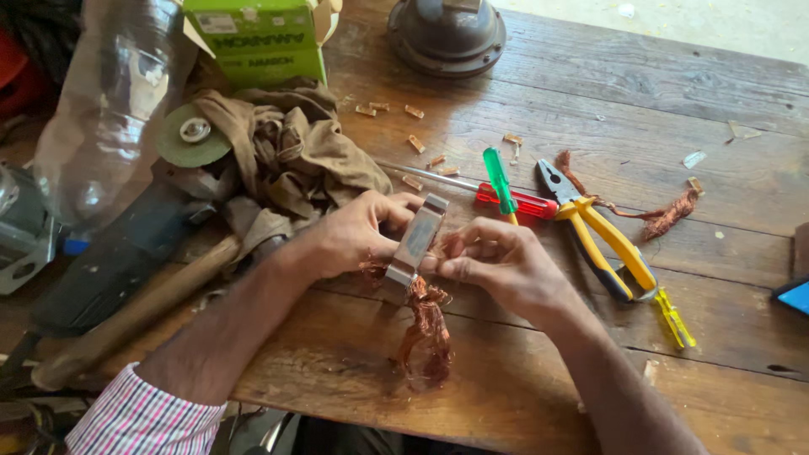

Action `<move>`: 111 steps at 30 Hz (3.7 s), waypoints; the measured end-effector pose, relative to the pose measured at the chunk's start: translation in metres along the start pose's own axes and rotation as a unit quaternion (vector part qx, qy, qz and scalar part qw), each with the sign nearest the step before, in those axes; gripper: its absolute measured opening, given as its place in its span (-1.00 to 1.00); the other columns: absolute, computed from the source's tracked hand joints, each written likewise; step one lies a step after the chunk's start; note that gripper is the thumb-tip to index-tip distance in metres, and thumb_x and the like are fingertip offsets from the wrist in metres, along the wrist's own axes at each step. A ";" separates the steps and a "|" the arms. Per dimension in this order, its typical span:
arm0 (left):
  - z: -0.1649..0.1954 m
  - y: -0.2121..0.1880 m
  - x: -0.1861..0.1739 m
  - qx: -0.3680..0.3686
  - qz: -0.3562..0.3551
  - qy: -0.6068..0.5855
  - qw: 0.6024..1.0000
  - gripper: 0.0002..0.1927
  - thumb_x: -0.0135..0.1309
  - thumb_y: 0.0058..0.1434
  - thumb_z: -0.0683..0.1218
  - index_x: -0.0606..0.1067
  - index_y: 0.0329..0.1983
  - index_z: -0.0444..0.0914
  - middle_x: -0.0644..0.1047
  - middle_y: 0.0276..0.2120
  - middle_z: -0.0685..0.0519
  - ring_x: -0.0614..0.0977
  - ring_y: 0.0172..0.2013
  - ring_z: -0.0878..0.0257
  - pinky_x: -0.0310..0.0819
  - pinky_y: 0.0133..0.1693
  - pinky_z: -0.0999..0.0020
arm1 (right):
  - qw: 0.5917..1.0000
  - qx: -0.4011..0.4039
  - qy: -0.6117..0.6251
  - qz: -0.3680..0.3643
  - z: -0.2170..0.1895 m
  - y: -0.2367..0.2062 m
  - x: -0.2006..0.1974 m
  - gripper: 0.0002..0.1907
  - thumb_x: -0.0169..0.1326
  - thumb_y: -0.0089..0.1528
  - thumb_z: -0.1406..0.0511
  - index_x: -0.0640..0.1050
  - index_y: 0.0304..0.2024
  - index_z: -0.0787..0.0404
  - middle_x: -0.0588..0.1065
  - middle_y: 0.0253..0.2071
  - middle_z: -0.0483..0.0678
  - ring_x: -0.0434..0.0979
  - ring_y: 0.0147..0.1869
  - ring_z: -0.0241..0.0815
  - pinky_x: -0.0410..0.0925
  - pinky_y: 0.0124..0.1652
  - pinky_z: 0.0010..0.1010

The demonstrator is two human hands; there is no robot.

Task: The person uses a green-handled screwdriver to adjust copper windings on a small metal component. They repeatedly pry and reposition the windings while holding the component steady with the other hand. A smartphone is briefly tapped on the table.

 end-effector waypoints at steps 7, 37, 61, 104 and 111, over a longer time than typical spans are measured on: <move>-0.003 -0.002 -0.015 -0.028 -0.024 0.063 0.997 -0.80 0.33 0.09 -0.08 0.59 -0.45 -0.29 0.49 0.28 -0.02 0.57 0.06 0.25 0.47 0.04 0.37 | 0.997 -0.049 -0.049 0.018 -0.010 -0.002 -0.003 -0.90 0.17 0.33 0.40 0.52 -0.13 0.30 0.58 -0.17 -0.06 0.54 -0.11 -0.35 0.43 -0.11 -0.46; -0.009 -0.004 -0.025 -0.028 0.065 0.101 0.992 -0.88 0.31 0.07 -0.20 0.69 -0.32 -0.32 0.56 0.13 -0.02 0.65 -0.01 0.28 0.56 0.03 0.36 | 0.897 -0.156 -0.398 0.114 -0.027 -0.007 0.033 -0.87 0.28 0.16 0.34 0.61 -0.27 0.23 0.48 -0.40 -0.08 0.47 -0.40 -0.26 0.35 -0.37 -0.38; 0.011 -0.006 -0.013 -0.095 0.072 0.171 0.978 -0.67 0.43 -0.06 0.00 0.71 -0.24 -0.22 0.56 0.13 0.09 0.53 -0.21 0.31 0.44 -0.25 0.42 | 0.926 -0.120 -0.332 0.135 -0.021 -0.007 0.029 -0.81 0.31 0.16 0.32 0.66 -0.18 0.21 0.44 -0.30 -0.13 0.39 -0.33 -0.40 0.30 -0.37 -0.55; -0.011 -0.010 -0.027 -0.064 0.057 0.199 0.976 -0.76 0.33 -0.07 -0.13 0.67 -0.33 -0.32 0.58 0.09 0.00 0.61 0.01 0.23 0.56 -0.10 0.28 | 0.948 -0.133 -0.288 0.015 -0.015 -0.007 0.026 -0.77 0.27 0.27 0.22 0.53 -0.31 0.23 0.39 -0.29 -0.20 0.40 -0.19 -0.41 0.33 -0.24 -0.47; -0.006 -0.011 -0.028 -0.044 0.054 0.154 0.986 -0.75 0.33 -0.01 -0.11 0.59 -0.30 -0.31 0.55 0.13 -0.04 0.60 -0.07 0.33 0.56 -0.14 0.39 | 0.995 -0.020 -0.091 0.045 -0.007 0.005 0.028 -0.77 0.10 0.35 0.15 0.55 -0.18 0.18 0.38 -0.41 -0.28 0.31 -0.31 -0.50 0.26 -0.31 -0.58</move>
Point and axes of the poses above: each hand's wrist, its own y-axis towards the middle knuckle, its own x-axis out of the palm, z = x × y, the point moved 5 cm from there along y, towards the middle knuckle
